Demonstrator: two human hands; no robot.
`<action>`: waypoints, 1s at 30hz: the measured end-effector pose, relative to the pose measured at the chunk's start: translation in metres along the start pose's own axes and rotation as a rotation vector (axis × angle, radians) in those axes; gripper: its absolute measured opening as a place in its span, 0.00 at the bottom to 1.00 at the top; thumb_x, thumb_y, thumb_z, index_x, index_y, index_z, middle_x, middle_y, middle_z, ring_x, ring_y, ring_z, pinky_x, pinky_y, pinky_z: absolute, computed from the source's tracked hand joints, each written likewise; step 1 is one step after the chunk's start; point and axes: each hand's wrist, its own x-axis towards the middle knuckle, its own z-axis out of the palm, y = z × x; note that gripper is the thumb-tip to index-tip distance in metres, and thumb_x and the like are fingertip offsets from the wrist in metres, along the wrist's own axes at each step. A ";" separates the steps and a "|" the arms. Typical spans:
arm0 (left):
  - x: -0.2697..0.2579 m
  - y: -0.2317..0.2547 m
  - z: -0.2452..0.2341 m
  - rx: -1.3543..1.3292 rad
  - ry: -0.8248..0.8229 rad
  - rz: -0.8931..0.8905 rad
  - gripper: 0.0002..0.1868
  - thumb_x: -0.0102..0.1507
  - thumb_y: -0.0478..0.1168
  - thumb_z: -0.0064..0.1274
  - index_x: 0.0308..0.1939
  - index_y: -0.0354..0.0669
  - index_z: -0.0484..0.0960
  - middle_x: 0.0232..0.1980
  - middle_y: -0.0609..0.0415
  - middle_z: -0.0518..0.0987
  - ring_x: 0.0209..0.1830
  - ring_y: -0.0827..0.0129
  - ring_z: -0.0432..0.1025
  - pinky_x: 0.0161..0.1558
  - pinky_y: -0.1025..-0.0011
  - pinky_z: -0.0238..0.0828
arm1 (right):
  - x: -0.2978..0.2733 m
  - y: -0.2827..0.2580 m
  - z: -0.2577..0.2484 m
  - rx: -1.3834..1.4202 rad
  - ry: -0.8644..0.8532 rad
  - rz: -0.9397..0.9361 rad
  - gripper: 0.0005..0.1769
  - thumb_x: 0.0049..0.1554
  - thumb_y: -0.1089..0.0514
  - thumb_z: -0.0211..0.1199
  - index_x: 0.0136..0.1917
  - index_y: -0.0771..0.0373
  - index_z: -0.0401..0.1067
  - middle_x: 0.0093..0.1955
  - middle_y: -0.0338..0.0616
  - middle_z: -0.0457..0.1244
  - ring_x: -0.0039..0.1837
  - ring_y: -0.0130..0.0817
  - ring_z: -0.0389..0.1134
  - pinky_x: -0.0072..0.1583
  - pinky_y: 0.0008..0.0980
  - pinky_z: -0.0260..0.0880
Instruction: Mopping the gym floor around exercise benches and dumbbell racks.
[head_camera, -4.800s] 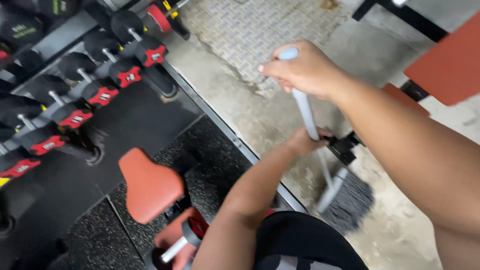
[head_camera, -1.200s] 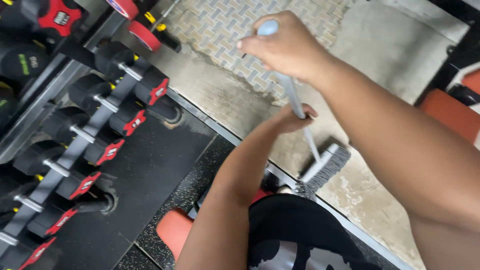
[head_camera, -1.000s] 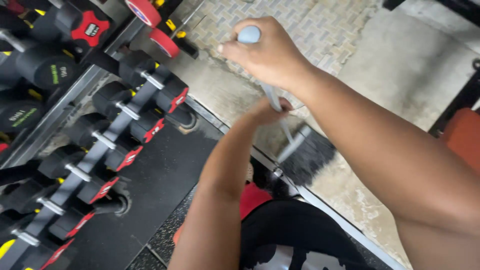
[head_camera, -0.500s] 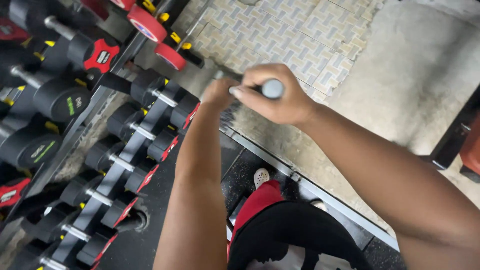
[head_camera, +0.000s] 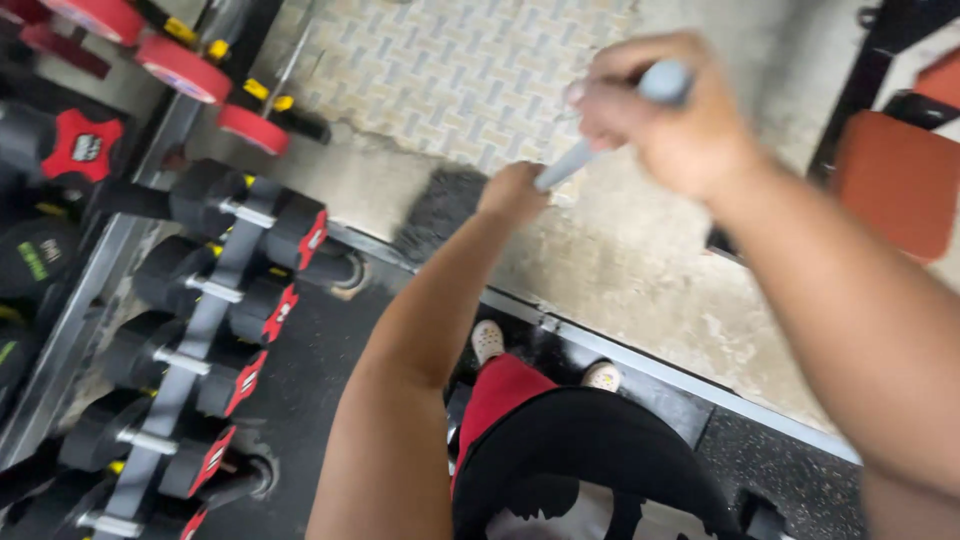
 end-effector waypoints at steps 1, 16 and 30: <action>0.000 0.026 0.008 -0.038 -0.007 0.017 0.17 0.55 0.46 0.58 0.48 0.57 0.86 0.45 0.47 0.85 0.48 0.51 0.79 0.51 0.54 0.75 | -0.008 -0.013 -0.016 0.015 0.057 0.090 0.04 0.58 0.62 0.63 0.42 0.64 0.76 0.36 0.40 0.68 0.39 0.26 0.69 0.44 0.27 0.71; -0.042 0.249 0.220 -0.711 -0.163 0.234 0.16 0.57 0.47 0.62 0.49 0.54 0.88 0.40 0.51 0.88 0.38 0.61 0.83 0.44 0.67 0.80 | -0.099 -0.026 -0.105 -0.487 0.021 0.395 0.13 0.56 0.51 0.66 0.38 0.63 0.78 0.29 0.40 0.66 0.33 0.28 0.65 0.39 0.31 0.66; -0.048 0.067 0.106 -0.694 -0.016 0.285 0.14 0.60 0.42 0.60 0.49 0.51 0.89 0.44 0.53 0.88 0.42 0.70 0.81 0.48 0.66 0.79 | 0.009 -0.027 0.051 -0.400 -0.359 0.201 0.21 0.55 0.40 0.67 0.38 0.60 0.78 0.25 0.37 0.63 0.29 0.25 0.64 0.35 0.30 0.64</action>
